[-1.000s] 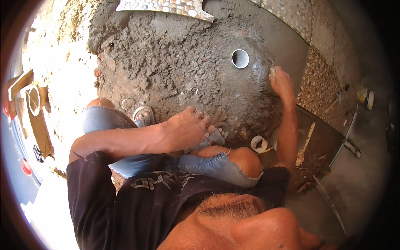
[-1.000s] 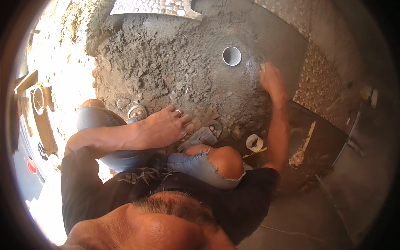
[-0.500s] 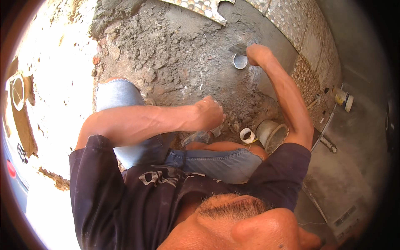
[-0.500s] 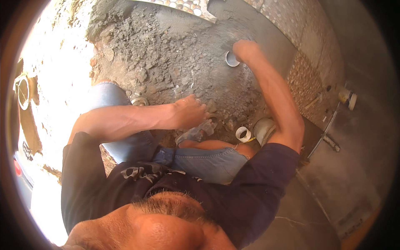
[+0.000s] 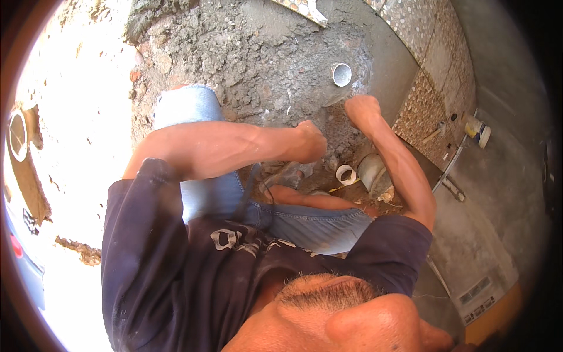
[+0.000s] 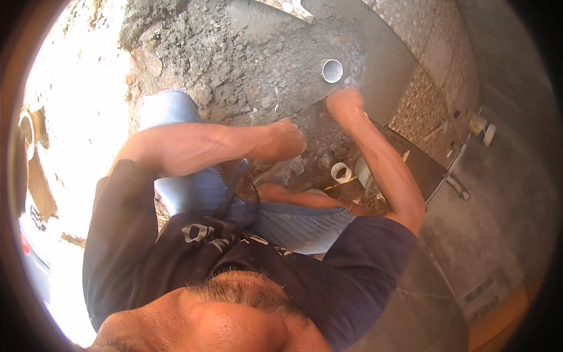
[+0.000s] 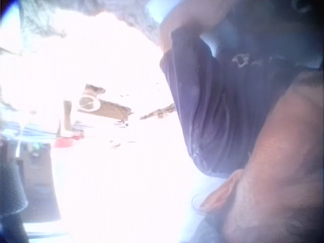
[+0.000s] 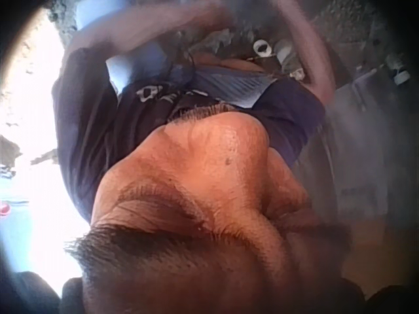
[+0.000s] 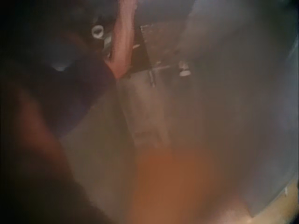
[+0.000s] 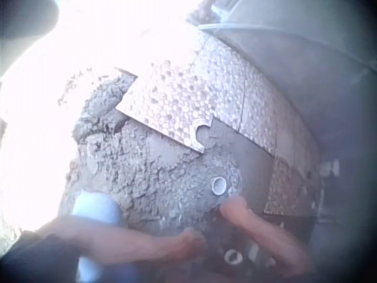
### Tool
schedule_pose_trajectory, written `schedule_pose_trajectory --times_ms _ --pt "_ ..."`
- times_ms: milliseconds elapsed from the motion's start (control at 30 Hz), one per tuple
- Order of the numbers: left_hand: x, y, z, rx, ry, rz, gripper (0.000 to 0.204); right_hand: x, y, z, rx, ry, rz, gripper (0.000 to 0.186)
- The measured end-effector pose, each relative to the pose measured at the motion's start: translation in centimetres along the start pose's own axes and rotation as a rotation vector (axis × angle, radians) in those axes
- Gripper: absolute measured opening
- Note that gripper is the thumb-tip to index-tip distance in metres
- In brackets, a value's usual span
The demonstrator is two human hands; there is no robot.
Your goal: The person applies mortar to the ground using a trowel and places a tile onto the wet mortar, pressing it down to secure it.
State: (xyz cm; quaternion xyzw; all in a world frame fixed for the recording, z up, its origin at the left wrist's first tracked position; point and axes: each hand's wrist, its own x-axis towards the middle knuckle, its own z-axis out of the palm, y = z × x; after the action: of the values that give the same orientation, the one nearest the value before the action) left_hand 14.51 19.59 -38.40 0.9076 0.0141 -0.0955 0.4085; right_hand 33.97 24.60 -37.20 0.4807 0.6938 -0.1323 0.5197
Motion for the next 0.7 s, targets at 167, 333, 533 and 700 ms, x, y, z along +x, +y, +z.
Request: schedule_pose_trajectory --times_ms 167,333,533,700 --pt "0.6 0.2 0.1 0.005 0.002 0.007 0.017 -0.7 2.2 1.1 0.106 0.3 0.217 0.03" --pt "1.5 0.4 -0.1 0.048 -0.044 0.045 0.018 0.4 -2.2 5.6 0.074 0.225 0.224 0.032" --pt "1.6 -0.1 -0.5 0.049 -0.073 0.044 0.018 -4.7 -2.5 8.4 0.322 0.041 0.177 0.04" --pt "1.8 0.3 -0.6 0.073 -0.18 0.056 0.017 -2.0 -5.0 6.5 0.911 0.248 0.3 0.049"
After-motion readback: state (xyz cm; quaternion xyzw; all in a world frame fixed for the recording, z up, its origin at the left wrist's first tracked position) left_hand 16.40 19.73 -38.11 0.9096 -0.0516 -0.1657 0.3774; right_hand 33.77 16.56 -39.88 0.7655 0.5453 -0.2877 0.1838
